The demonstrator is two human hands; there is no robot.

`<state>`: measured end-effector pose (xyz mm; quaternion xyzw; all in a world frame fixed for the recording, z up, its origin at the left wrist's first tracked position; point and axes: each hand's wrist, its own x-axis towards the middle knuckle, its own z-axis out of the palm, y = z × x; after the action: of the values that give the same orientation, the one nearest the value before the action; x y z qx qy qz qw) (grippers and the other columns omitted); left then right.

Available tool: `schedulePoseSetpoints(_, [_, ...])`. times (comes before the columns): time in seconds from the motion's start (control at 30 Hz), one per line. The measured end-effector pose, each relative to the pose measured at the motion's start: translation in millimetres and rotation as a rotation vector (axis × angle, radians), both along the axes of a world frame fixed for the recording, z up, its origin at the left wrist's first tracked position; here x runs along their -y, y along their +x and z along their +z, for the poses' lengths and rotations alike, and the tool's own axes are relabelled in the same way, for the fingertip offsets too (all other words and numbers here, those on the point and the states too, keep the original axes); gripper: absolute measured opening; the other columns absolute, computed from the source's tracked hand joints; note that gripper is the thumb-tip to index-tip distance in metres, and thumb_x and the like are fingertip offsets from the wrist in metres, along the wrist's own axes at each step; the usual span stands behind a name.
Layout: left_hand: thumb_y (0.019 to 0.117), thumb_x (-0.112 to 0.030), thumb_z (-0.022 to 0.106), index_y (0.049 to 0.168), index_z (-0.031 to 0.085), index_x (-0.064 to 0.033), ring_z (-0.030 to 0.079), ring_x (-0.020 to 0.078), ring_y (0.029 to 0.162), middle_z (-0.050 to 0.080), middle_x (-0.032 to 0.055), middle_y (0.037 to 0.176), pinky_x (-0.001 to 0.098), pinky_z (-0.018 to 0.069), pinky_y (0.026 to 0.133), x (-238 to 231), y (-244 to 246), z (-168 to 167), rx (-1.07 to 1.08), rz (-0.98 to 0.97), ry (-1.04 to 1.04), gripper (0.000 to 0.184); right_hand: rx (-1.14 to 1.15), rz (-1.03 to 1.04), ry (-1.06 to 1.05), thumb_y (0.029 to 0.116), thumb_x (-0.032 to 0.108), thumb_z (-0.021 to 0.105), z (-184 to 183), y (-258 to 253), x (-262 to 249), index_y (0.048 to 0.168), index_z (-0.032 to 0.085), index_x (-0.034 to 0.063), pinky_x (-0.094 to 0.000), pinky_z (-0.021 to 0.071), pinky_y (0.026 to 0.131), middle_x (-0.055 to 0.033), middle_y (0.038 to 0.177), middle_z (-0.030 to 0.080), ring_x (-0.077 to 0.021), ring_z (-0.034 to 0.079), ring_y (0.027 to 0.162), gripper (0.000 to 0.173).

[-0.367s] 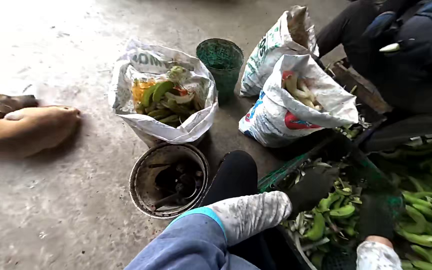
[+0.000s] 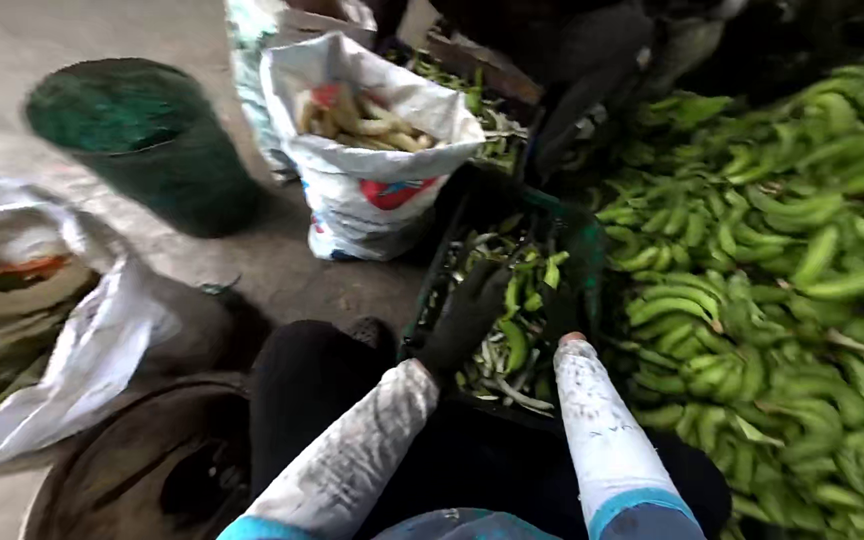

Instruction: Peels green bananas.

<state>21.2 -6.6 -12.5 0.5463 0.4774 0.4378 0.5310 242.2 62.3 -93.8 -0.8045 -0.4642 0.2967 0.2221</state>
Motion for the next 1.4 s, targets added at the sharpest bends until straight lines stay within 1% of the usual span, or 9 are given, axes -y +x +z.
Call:
schedulePoseSetpoints(0.13, [0.1095, -0.041, 0.043, 0.129, 0.060, -0.0151, 0.055, 0.0150, 0.066, 0.060, 0.0055, 0.084, 0.0326, 0.0492, 0.058, 1.1, 4.4, -2.7, -0.036, -0.081, 0.056, 0.036, -0.308, -0.002, 0.138, 0.0998, 0.048, 0.058, 31.0, 18.9, 28.4, 0.156, 0.039, 0.0213, -0.0556, 0.0473, 0.103, -0.0132, 0.148, 0.053, -0.0305, 0.054, 0.129, 0.065])
schedulePoseSetpoints(0.27, [0.1084, -0.040, 0.045, 0.151, 0.048, -0.0204, 0.056, 0.0135, 0.070, 0.063, 0.0065, 0.094, 0.0314, 0.0507, 0.063, 1.6, 11.7, 0.2, 0.005, -0.234, 0.074, 0.047, -0.784, 0.019, 0.259, 0.0957, 0.032, 0.056, 69.7, 7.4, 57.3, 0.134, 0.052, 0.0126, -0.0356, 0.0585, 0.065, -0.0059, 0.098, 0.066, -0.0155, 0.066, 0.079, 0.043])
schedulePoseSetpoints(0.4, [0.1092, -0.033, 0.045, 0.152, 0.047, -0.0160, 0.053, 0.0098, 0.069, 0.063, 0.0065, 0.097, 0.0262, 0.0475, 0.062, 8.1, 19.9, 7.2, 0.043, -0.338, 0.089, 0.046, -0.906, 0.107, 0.298, 0.0841, 0.028, 0.058, 79.2, 0.0, 87.7, 0.134, 0.052, 0.0129, -0.0315, 0.0597, 0.067, -0.0012, 0.094, 0.068, -0.0111, 0.067, 0.076, 0.053])
schedulePoseSetpoints(0.73, [0.1066, -0.043, 0.045, 0.141, 0.056, -0.0138, 0.053, 0.0100, 0.069, 0.060, 0.0029, 0.088, 0.0278, 0.0483, 0.064, 15.0, 22.6, -3.8, -0.012, -0.398, 0.136, 0.046, -1.025, 0.139, 0.292, 0.0838, 0.031, 0.059, 68.0, -3.0, 103.0, 0.122, 0.056, 0.0093, -0.0310, 0.0574, 0.055, -0.0039, 0.077, 0.067, -0.0136, 0.064, 0.059, 0.045])
schedulePoseSetpoints(1.07, [0.1107, -0.029, 0.040, 0.129, 0.055, -0.0109, 0.055, 0.0108, 0.069, 0.056, 0.0018, 0.084, 0.0277, 0.0507, 0.065, 19.6, 32.9, -3.3, 0.247, -0.239, -0.183, 0.029, -0.502, 0.286, 0.355, 0.0856, 0.017, 0.060, 66.4, -12.8, 97.4, 0.141, 0.053, 0.0084, -0.0337, 0.0546, 0.083, -0.0090, 0.117, 0.065, -0.0125, 0.063, 0.097, 0.057])
schedulePoseSetpoints(1.13, [0.1101, -0.033, 0.043, 0.131, 0.058, -0.0097, 0.057, 0.0138, 0.073, 0.061, 0.0061, 0.092, 0.0328, 0.0506, 0.067, 16.9, 29.8, -7.3, -0.022, -0.207, 0.096, 0.034, -0.661, 0.250, 0.263, 0.0962, 0.017, 0.053, 60.1, -8.4, 95.3, 0.149, 0.047, 0.0167, -0.0323, 0.0547, 0.084, -0.0070, 0.128, 0.063, -0.0130, 0.063, 0.102, 0.053])
schedulePoseSetpoints(1.23, [0.1084, -0.033, 0.046, 0.131, 0.065, -0.0134, 0.067, 0.0243, 0.088, 0.068, 0.0108, 0.104, 0.0491, 0.0569, 0.077, 14.1, 28.9, -18.6, -0.418, -0.182, 0.443, 0.036, -1.174, 0.024, -0.030, 0.1081, 0.043, 0.034, 47.3, 0.1, 93.6, 0.120, 0.063, 0.0145, -0.0328, 0.0550, 0.054, -0.0087, 0.095, 0.073, -0.0186, 0.068, 0.071, 0.042])
schedulePoseSetpoints(1.3, [0.1060, -0.033, 0.050, 0.131, 0.068, -0.0164, 0.069, 0.0291, 0.087, 0.070, 0.0123, 0.101, 0.0532, 0.0570, 0.074, 22.8, 34.0, -26.8, -0.507, -0.246, 0.548, 0.035, -1.358, -0.010, -0.002, 0.1081, 0.042, 0.031, 38.4, 8.2, 101.9, 0.106, 0.063, 0.0110, -0.0320, 0.0566, 0.058, -0.0066, 0.082, 0.068, -0.0157, 0.066, 0.067, 0.045])
schedulePoseSetpoints(1.4, [0.1088, -0.034, 0.045, 0.127, 0.068, -0.0118, 0.069, 0.0180, 0.095, 0.072, 0.0078, 0.108, 0.0428, 0.0572, 0.085, 42.9, 43.1, -32.5, -0.325, -0.453, 0.404, 0.036, -1.303, -0.015, 0.180, 0.1082, 0.031, 0.042, 26.7, 17.1, 106.1, 0.116, 0.064, 0.0114, -0.0278, 0.0575, 0.069, -0.0030, 0.090, 0.068, -0.0105, 0.065, 0.078, 0.031])
